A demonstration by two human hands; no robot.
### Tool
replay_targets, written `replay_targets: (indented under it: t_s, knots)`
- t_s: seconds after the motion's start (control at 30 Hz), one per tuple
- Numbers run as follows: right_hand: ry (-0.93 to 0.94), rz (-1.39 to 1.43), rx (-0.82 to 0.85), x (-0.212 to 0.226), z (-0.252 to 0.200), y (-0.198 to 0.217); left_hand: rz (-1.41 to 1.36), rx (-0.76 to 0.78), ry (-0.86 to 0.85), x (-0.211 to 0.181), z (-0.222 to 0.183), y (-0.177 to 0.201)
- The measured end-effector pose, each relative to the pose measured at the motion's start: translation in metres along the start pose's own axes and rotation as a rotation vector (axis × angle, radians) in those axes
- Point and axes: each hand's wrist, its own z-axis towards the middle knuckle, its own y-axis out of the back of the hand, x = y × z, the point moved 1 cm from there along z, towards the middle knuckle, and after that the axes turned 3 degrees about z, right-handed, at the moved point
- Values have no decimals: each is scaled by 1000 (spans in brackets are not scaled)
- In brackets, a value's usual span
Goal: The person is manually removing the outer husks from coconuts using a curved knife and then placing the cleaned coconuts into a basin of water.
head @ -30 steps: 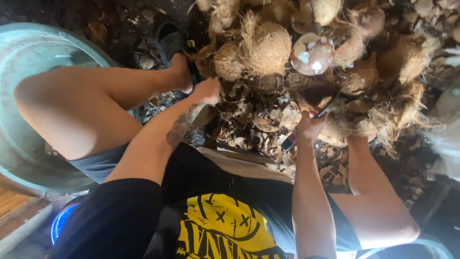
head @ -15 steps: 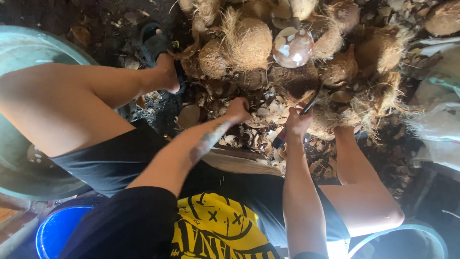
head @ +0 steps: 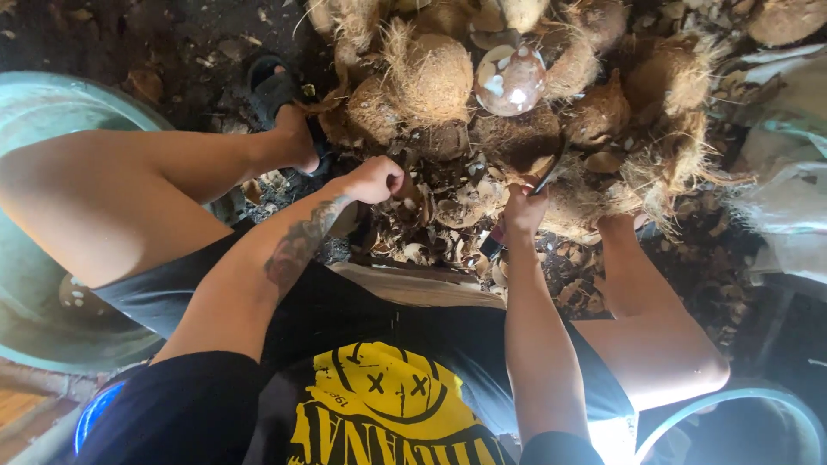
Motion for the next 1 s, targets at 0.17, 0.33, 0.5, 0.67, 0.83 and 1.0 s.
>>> replay_targets:
  t_s: [0.17, 0.33, 0.5, 0.67, 0.83, 1.0]
  knots:
    - [180, -229, -42, -18, 8, -1, 243, 35, 97, 0, -6, 24]
    - [318, -115, 127, 44, -56, 12, 316, 106, 131, -24, -40, 84]
    - [456, -460, 396, 67, -93, 26, 370, 80, 222, -56, -80, 135]
    - [386, -1119, 572, 0, -74, 23, 501, 89, 128, -60, -104, 173]
    - [15, -1010, 1002, 70, -103, 10, 572, 152, 300, -134, -132, 189]
    - [216, -1150, 1046, 56, -104, 9, 553, 22, 62, -109, -119, 190]
